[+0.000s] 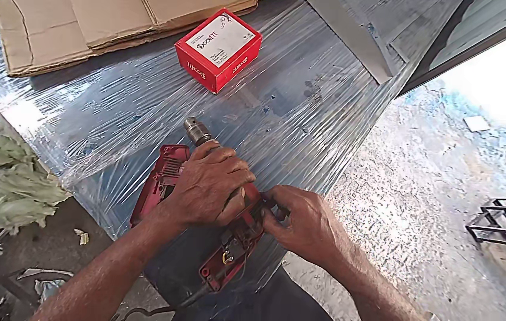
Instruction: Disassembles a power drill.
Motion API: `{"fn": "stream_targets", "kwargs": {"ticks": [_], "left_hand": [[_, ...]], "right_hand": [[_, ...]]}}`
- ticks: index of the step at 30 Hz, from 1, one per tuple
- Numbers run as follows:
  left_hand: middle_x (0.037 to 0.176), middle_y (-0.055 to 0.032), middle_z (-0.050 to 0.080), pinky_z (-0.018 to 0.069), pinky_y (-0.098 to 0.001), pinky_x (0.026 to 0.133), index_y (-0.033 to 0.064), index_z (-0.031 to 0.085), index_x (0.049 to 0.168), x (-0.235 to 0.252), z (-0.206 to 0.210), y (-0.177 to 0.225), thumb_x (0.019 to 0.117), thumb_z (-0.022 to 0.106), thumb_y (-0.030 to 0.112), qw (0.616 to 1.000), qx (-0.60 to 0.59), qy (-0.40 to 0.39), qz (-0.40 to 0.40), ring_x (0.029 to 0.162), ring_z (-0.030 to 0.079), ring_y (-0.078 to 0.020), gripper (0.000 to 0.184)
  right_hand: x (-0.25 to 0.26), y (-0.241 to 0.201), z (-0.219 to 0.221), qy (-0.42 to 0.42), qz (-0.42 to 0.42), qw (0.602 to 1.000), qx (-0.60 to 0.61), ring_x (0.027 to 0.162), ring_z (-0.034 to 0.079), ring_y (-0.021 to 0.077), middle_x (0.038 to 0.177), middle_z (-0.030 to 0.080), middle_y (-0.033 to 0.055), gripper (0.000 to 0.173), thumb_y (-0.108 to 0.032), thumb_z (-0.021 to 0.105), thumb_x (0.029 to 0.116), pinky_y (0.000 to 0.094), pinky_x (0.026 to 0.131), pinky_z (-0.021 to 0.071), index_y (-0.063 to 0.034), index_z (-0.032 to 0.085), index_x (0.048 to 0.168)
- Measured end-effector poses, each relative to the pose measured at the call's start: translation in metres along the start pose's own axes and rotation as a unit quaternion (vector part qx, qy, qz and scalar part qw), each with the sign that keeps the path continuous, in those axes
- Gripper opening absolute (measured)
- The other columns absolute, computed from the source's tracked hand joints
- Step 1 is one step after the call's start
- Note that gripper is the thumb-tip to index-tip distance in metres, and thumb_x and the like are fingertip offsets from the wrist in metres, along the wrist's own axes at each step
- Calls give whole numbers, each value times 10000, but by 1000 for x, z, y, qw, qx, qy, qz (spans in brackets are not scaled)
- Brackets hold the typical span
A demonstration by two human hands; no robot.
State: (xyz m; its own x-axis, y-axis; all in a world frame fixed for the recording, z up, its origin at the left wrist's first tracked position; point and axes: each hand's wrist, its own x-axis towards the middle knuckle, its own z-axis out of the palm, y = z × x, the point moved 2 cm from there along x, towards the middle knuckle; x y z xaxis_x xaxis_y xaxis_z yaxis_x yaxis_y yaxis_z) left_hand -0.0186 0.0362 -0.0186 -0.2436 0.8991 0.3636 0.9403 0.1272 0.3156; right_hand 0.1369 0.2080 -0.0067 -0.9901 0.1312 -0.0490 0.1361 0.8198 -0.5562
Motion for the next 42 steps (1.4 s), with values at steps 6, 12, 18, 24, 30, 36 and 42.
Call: {"fn": "stream_targets", "kwargs": {"ticks": [6, 12, 18, 24, 30, 36, 42], "left_hand": [[1143, 69, 728, 269, -538, 1189, 281, 773, 1136, -1, -1, 0, 966, 369, 332, 1000, -6, 1, -2, 1265, 567, -188, 441], [1152, 67, 728, 275, -534, 1183, 276, 773, 1136, 0, -1, -1, 965, 358, 331, 1000, -5, -3, 5, 1262, 571, -187, 452], [1151, 72, 728, 273, -528, 1186, 273, 774, 1134, 0, -2, -1, 968, 364, 332, 1000, -8, -5, 5, 1261, 568, -180, 446], [1148, 67, 733, 282, -521, 1179, 264, 777, 1125, 0, -2, 0, 963, 364, 324, 1000, -8, 2, 6, 1267, 568, -192, 448], [1140, 69, 734, 279, -517, 1183, 268, 775, 1124, 0, -1, 0, 966, 357, 336, 1000, -4, 2, 0, 1261, 568, -190, 452], [1129, 68, 737, 283, -506, 1175, 266, 778, 1101, 0, 0, 0, 956, 361, 331, 1000, 0, 11, -8, 1256, 571, -186, 446], [1160, 75, 727, 286, -500, 1183, 269, 756, 1132, -2, 2, -2, 979, 325, 345, 1000, 1, 0, -14, 1280, 558, -167, 463]], "right_hand": [[-13, 30, -8, 3, -167, 981, 97, 811, 636, 43, 1048, 696, 15, 193, -228, 639, 1010, 207, 658, 532, -223, 758, 1162], [0, 30, -26, -71, -267, 961, -33, 729, 638, 147, 1055, 683, 42, 316, -279, 536, 1053, 321, 567, 506, -341, 673, 1332], [19, 27, -34, -109, -354, 925, -79, 760, 666, 209, 1027, 683, 63, 259, -186, 502, 1079, 354, 564, 527, -273, 695, 1227], [28, 21, -35, -106, -377, 913, -116, 779, 663, 217, 989, 679, 57, 217, -207, 493, 1086, 354, 564, 514, -224, 703, 1140], [29, 22, -32, -116, -349, 928, -67, 896, 701, 165, 1029, 705, 21, 188, -228, 528, 1080, 335, 676, 572, -197, 712, 1093], [25, 20, -30, -121, -322, 938, -53, 910, 704, 172, 1034, 706, 32, 180, -220, 540, 1072, 337, 702, 580, -173, 713, 1089], [29, 18, -30, -134, -328, 933, -59, 859, 697, 196, 1007, 688, 56, 183, -213, 542, 1061, 352, 653, 574, -132, 706, 1059]]}}
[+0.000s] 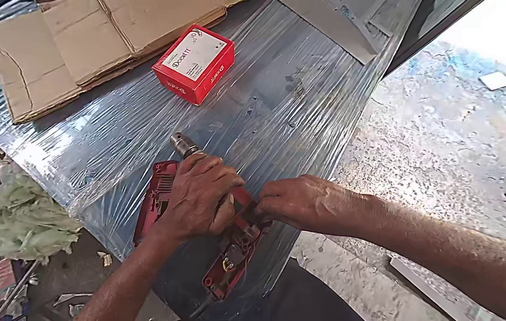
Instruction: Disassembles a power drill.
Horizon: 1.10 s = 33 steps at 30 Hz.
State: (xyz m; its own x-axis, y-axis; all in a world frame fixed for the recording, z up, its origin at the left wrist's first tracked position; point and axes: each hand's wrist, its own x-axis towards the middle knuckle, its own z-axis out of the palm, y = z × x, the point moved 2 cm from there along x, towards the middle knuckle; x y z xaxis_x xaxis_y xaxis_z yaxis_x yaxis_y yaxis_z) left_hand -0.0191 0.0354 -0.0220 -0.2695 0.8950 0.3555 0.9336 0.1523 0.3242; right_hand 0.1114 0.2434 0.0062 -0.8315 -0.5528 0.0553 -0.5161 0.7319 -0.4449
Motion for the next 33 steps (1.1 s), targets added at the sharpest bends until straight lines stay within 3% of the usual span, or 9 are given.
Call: {"fn": "stream_targets", "kwargs": {"ticks": [8, 13, 15, 18, 23, 26, 29, 33], "left_hand": [[1168, 77, 734, 302, -493, 1178, 269, 752, 1126, -1, 2, -1, 989, 308, 347, 1000, 11, 8, -9, 1284, 570, -159, 470], [1159, 83, 736, 301, -492, 1175, 270, 753, 1125, -1, 3, -1, 987, 304, 353, 1000, 7, 8, -12, 1271, 576, -147, 477], [1160, 83, 736, 297, -494, 1178, 271, 754, 1124, -1, 3, -1, 986, 306, 350, 1000, 7, 8, -14, 1279, 571, -149, 475], [1161, 80, 737, 299, -498, 1178, 270, 756, 1122, -1, 3, -1, 988, 306, 351, 1000, 6, 9, -13, 1286, 569, -156, 477], [1162, 88, 735, 302, -496, 1173, 271, 751, 1123, -1, 3, 0, 984, 308, 349, 1000, 8, 6, -15, 1284, 569, -149, 470], [1157, 86, 737, 306, -498, 1169, 271, 753, 1117, -1, 3, 1, 982, 314, 351, 1000, 9, 6, -17, 1282, 571, -153, 467], [1153, 79, 738, 301, -500, 1173, 265, 755, 1114, -2, 3, 0, 985, 312, 351, 1000, 7, 10, -16, 1280, 572, -159, 469], [1165, 72, 738, 295, -509, 1186, 259, 762, 1105, 0, 2, 1, 988, 323, 346, 1000, 3, 11, -15, 1289, 572, -169, 462]], "right_hand": [[-9, -7, 11, 67, 1, 998, -19, 878, 694, 217, 998, 677, 86, 174, -176, 524, 1076, 346, 665, 577, -90, 675, 1065], [-20, 2, 14, 104, 48, 988, 101, 899, 688, 107, 1018, 725, 25, 210, -275, 613, 1047, 275, 815, 577, -114, 691, 1157], [-27, 6, 17, 114, 78, 984, 116, 905, 687, 76, 1000, 728, 6, 189, -273, 619, 1042, 248, 824, 575, -125, 716, 1109], [-33, 4, 21, 102, 107, 985, 93, 948, 686, 88, 1019, 716, -2, 204, -303, 576, 1059, 268, 808, 574, -166, 724, 1089], [-29, -2, 21, 103, 135, 981, 98, 825, 653, 87, 1005, 696, 4, 263, -384, 578, 1048, 268, 698, 553, -181, 741, 1085], [-25, -6, 20, 110, 141, 979, 95, 829, 654, 87, 993, 697, -1, 233, -365, 599, 1034, 273, 701, 551, -181, 742, 1048], [-21, -6, 19, 111, 121, 981, 105, 851, 655, 76, 1006, 695, -7, 191, -318, 606, 1036, 253, 718, 551, -197, 747, 1084], [-14, 3, 17, 78, 81, 985, 134, 933, 671, 101, 1002, 699, 11, 191, -248, 582, 1048, 266, 806, 559, -166, 748, 1095]]}}
